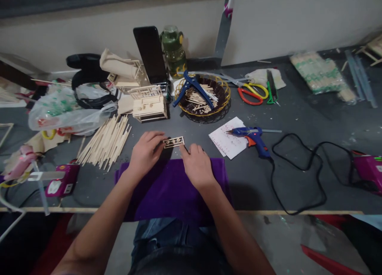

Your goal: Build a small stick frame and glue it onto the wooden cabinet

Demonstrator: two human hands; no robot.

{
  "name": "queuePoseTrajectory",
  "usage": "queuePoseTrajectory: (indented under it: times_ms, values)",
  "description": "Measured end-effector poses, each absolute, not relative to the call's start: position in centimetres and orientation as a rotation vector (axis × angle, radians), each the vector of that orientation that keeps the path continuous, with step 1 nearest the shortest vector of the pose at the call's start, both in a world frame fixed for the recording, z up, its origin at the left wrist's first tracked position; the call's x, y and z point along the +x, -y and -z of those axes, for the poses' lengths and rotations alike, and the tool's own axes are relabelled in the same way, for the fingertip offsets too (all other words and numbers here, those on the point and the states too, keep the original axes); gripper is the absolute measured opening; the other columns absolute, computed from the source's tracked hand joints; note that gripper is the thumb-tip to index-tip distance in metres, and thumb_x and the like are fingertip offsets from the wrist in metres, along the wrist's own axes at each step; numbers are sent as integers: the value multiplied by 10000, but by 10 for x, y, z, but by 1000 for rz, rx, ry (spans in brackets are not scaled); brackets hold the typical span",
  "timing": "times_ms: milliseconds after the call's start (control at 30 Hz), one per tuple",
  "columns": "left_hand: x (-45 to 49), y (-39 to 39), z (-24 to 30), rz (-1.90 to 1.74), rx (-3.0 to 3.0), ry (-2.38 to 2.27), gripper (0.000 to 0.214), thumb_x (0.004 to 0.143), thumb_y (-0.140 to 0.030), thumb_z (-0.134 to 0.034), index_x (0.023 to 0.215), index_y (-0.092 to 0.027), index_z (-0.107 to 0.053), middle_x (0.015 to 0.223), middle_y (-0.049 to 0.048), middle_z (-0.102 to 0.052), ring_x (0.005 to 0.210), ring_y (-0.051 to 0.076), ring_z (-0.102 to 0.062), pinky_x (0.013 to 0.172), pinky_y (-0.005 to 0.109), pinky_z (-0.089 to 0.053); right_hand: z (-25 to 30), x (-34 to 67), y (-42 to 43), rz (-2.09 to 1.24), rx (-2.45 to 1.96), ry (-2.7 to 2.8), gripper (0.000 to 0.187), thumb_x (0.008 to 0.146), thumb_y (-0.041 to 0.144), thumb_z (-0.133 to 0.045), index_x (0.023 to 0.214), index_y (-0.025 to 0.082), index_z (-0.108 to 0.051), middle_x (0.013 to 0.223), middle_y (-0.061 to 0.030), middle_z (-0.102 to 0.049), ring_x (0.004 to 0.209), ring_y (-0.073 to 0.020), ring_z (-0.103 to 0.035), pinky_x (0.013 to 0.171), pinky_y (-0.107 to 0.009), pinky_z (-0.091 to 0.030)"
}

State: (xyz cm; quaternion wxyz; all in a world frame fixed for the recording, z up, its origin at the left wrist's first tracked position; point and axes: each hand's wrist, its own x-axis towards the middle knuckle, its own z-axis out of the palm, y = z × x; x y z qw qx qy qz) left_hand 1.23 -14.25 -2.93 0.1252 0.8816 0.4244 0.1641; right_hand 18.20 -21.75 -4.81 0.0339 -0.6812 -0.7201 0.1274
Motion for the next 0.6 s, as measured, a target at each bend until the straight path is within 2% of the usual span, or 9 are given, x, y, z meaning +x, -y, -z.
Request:
queuePoseTrajectory:
  times_ms: [100,300,433,600]
  values:
    - [8,178,36,-454,2623,-1273,259,966,-240,-417,1117,-158,-610,1159,105,-646,1054,228,-560,936,372,-466,53,183,217,-390,-2094,2229,401,965,252,-446,1358,226,-516,932,-91,-549,858,-207,-488,679,-290,-364]
    - [20,213,55,-307,2591,-1243,451,958,-364,-428,1341,-134,-487,1411,158,-505,1316,293,-437,1074,457,-393,66,186,221,-232,-1997,2180,385,973,235,-405,1322,209,-564,877,-78,-543,782,-187,-482,659,-280,-366]
    - [23,208,56,-284,2547,-1258,471,949,-346,-438,1362,-120,-470,1455,168,-458,1360,309,-386,1086,490,-366,63,188,222,-246,-1962,2193,394,977,246,-393,1336,204,-548,891,-76,-548,798,-186,-502,685,-276,-392]
    - [21,205,52,-287,2512,-1248,457,932,-316,-468,1331,-95,-503,1474,157,-439,1354,306,-382,1086,470,-358,53,191,219,-323,-1939,2251,392,987,270,-380,1336,186,-536,897,-79,-569,792,-187,-534,672,-277,-425]
